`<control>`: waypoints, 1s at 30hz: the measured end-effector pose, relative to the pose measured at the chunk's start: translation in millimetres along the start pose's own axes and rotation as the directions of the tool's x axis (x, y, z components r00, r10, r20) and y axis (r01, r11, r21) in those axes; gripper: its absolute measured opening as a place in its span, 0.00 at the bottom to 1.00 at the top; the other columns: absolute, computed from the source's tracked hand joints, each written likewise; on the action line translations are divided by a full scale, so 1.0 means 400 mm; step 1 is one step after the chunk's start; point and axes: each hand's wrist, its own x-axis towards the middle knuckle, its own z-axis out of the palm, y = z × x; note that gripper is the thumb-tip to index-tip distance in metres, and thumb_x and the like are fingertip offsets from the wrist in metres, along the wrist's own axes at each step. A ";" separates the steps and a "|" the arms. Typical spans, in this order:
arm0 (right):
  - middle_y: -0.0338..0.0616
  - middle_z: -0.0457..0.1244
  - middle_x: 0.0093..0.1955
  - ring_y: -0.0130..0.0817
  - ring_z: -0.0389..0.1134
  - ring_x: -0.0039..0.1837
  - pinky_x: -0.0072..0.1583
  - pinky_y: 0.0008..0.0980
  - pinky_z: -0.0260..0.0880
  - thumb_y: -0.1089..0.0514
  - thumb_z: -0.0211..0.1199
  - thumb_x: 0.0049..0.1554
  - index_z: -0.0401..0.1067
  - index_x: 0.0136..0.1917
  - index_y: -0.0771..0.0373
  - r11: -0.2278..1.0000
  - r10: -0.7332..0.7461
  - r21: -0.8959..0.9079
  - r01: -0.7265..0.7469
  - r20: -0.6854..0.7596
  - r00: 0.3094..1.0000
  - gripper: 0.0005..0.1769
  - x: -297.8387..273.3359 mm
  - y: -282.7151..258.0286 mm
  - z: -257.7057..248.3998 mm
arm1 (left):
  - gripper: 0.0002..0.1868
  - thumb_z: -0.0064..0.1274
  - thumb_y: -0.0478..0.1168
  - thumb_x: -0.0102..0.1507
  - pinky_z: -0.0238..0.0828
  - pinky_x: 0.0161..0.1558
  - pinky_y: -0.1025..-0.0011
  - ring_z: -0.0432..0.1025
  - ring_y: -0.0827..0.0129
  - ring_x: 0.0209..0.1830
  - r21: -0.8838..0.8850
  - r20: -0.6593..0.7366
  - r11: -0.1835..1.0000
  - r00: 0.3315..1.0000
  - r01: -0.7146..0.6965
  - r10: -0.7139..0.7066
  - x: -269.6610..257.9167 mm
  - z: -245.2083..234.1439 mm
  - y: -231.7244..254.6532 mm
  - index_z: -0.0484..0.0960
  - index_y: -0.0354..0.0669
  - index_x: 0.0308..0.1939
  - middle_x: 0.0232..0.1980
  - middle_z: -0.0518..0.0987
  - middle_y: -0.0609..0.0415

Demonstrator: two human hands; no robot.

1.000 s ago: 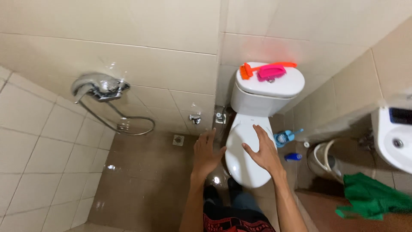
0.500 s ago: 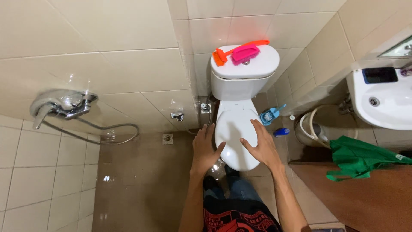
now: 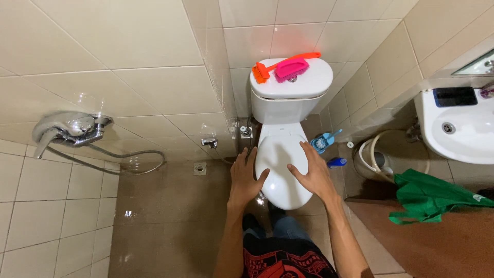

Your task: Replacing or repairing a handheld bidet sprayer and a shower hose in a bathroom.

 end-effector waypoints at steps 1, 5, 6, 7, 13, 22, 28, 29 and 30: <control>0.66 0.52 0.77 0.62 0.53 0.77 0.72 0.54 0.54 0.40 0.69 0.53 0.55 0.77 0.65 1.000 0.014 -0.017 -0.014 0.020 1.000 0.48 0.006 0.009 0.000 | 0.44 0.57 0.56 0.63 0.42 0.74 0.44 0.48 0.37 0.78 -0.011 0.004 1.000 1.000 0.005 -0.005 0.005 0.003 0.003 0.58 0.48 0.78 0.79 0.54 0.35; 0.64 0.53 0.78 0.61 0.54 0.77 0.74 0.52 0.56 0.40 0.68 0.54 0.56 0.77 0.65 0.999 -0.014 0.035 0.014 -0.007 1.000 0.47 0.021 0.018 -0.024 | 0.44 0.57 0.56 0.63 0.41 0.74 0.44 0.48 0.37 0.78 0.020 0.018 0.999 0.999 0.034 -0.035 0.028 0.024 0.011 0.58 0.49 0.78 0.79 0.54 0.35; 0.65 0.53 0.78 0.62 0.54 0.77 0.74 0.53 0.56 0.40 0.68 0.53 0.56 0.77 0.65 0.999 -0.006 0.050 0.006 0.004 1.000 0.47 0.029 0.023 -0.029 | 0.44 0.57 0.56 0.63 0.42 0.73 0.43 0.48 0.37 0.78 0.014 0.014 1.000 1.000 0.026 -0.026 0.032 0.026 0.017 0.57 0.49 0.78 0.79 0.54 0.34; 0.65 0.52 0.77 0.62 0.53 0.77 0.74 0.53 0.55 0.40 0.68 0.53 0.56 0.77 0.66 0.998 0.002 0.065 -0.003 0.015 1.000 0.48 0.036 0.027 -0.034 | 0.44 0.57 0.56 0.63 0.42 0.73 0.43 0.48 0.37 0.78 0.007 0.011 1.000 1.000 0.018 -0.018 0.037 0.027 0.024 0.57 0.48 0.78 0.79 0.54 0.34; 0.65 0.52 0.77 0.62 0.54 0.76 0.72 0.52 0.55 0.42 0.69 0.53 0.56 0.76 0.68 1.000 0.017 0.019 -0.018 0.054 0.998 0.48 0.077 0.053 -0.058 | 0.43 0.56 0.56 0.63 0.45 0.73 0.44 0.49 0.37 0.78 0.028 -0.041 1.000 0.999 0.014 -0.013 0.063 0.055 0.036 0.57 0.50 0.78 0.79 0.54 0.35; 0.61 0.54 0.77 0.58 0.56 0.76 0.72 0.51 0.57 0.44 0.69 0.52 0.57 0.75 0.65 0.997 -0.071 0.047 0.067 0.089 0.994 0.46 0.146 0.001 -0.067 | 0.43 0.56 0.57 0.64 0.41 0.74 0.42 0.47 0.38 0.79 0.009 -0.108 0.996 0.990 0.087 -0.086 0.073 0.025 0.040 0.56 0.49 0.79 0.80 0.53 0.37; 0.61 0.53 0.78 0.59 0.55 0.77 0.73 0.51 0.56 0.44 0.71 0.52 0.57 0.76 0.64 0.991 -0.127 0.046 0.123 0.109 0.986 0.46 0.172 -0.035 -0.066 | 0.43 0.57 0.56 0.63 0.40 0.74 0.43 0.47 0.40 0.78 0.080 -0.134 0.983 0.979 0.163 -0.151 0.073 0.004 0.027 0.57 0.47 0.77 0.80 0.53 0.36; 0.61 0.53 0.78 0.59 0.55 0.77 0.73 0.51 0.56 0.44 0.71 0.52 0.57 0.76 0.64 0.990 -0.137 0.048 0.132 0.112 0.984 0.46 0.175 -0.042 -0.067 | 0.43 0.57 0.56 0.63 0.40 0.74 0.43 0.47 0.40 0.78 0.080 -0.143 0.983 0.977 0.168 -0.155 0.068 -0.004 0.033 0.57 0.47 0.77 0.80 0.53 0.36; 0.60 0.53 0.78 0.59 0.54 0.77 0.73 0.51 0.56 0.44 0.70 0.52 0.56 0.76 0.64 0.991 -0.132 0.045 0.127 0.124 0.983 0.46 0.180 -0.050 -0.068 | 0.43 0.57 0.55 0.63 0.41 0.74 0.44 0.47 0.40 0.78 0.064 -0.171 0.987 0.976 0.146 -0.134 0.065 -0.013 0.039 0.57 0.47 0.77 0.79 0.54 0.36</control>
